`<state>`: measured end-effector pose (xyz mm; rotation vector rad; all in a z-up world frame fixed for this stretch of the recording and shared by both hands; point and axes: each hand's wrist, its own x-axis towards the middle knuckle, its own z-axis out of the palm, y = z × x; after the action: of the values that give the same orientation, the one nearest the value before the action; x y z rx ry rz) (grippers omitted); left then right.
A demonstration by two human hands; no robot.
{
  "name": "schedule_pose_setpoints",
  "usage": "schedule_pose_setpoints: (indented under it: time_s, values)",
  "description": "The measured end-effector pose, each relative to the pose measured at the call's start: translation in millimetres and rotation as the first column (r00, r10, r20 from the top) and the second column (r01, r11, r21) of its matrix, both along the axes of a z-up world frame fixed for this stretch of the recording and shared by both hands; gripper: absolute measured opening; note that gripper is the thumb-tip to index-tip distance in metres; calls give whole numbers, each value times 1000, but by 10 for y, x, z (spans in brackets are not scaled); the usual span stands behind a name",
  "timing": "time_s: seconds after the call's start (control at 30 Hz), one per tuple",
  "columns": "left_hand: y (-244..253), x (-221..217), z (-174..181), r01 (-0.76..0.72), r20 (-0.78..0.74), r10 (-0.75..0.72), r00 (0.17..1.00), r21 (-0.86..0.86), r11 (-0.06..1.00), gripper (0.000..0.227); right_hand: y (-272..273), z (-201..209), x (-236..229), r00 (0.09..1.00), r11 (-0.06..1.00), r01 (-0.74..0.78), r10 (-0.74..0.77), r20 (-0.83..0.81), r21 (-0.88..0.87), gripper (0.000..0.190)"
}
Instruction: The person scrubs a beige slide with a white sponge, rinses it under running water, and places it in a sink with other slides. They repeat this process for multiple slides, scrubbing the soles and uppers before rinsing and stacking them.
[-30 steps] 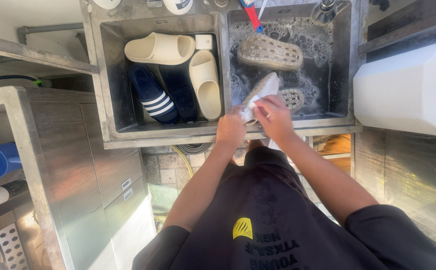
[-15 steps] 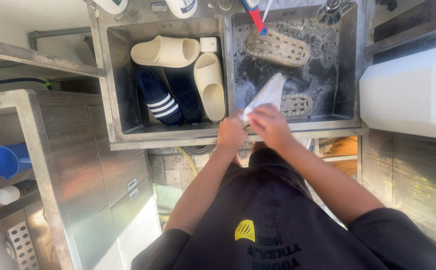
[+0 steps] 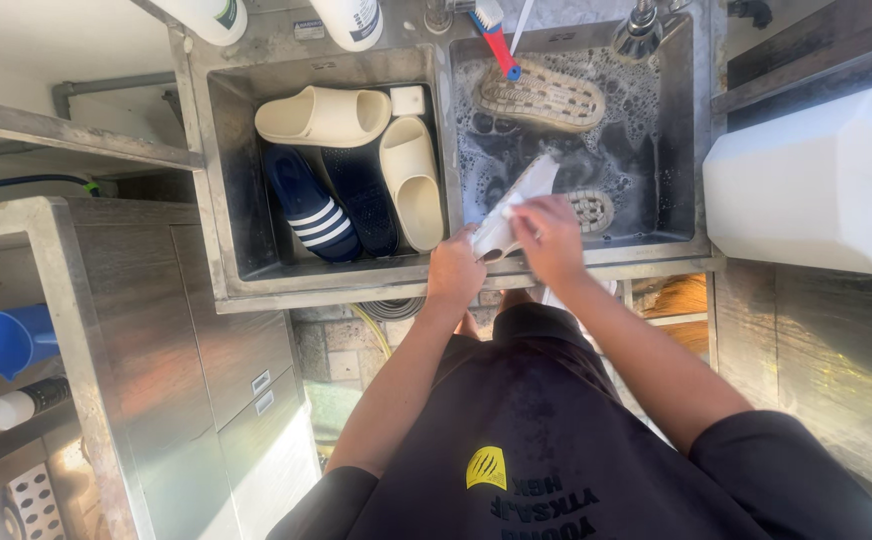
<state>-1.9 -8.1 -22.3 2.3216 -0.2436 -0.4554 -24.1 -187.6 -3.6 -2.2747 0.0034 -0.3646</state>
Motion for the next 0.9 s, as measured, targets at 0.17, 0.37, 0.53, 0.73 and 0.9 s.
schedule_pose_setpoints:
  time_s: [0.17, 0.37, 0.53, 0.73, 0.9]
  values:
    - [48, 36, -14, -14, -14, 14, 1000, -13, 1000, 42, 150, 31, -201, 980, 980, -193, 190, 52, 54, 15]
    - [40, 10, 12, -33, -23, 33, 999, -14, 999, 48, 17, -23, 50, 998, 997, 61, -60, 23, -51, 8]
    - [74, 31, -27, -28, -41, 27, 999, -32, 999, 37, 252, 181, -75, 973, 981, -190, 194, 128, -47, 14]
    - [65, -23, -43, -20, 1, 20, 1000, -41, 999, 51, -43, -39, 118, 999, 999, 50, -50, -13, -18, 12]
    - [19, 34, 83, -44, -61, 44, 997, -4, 999, 41, 232, 111, -27, 992, 996, -90, 89, 93, 1, 14]
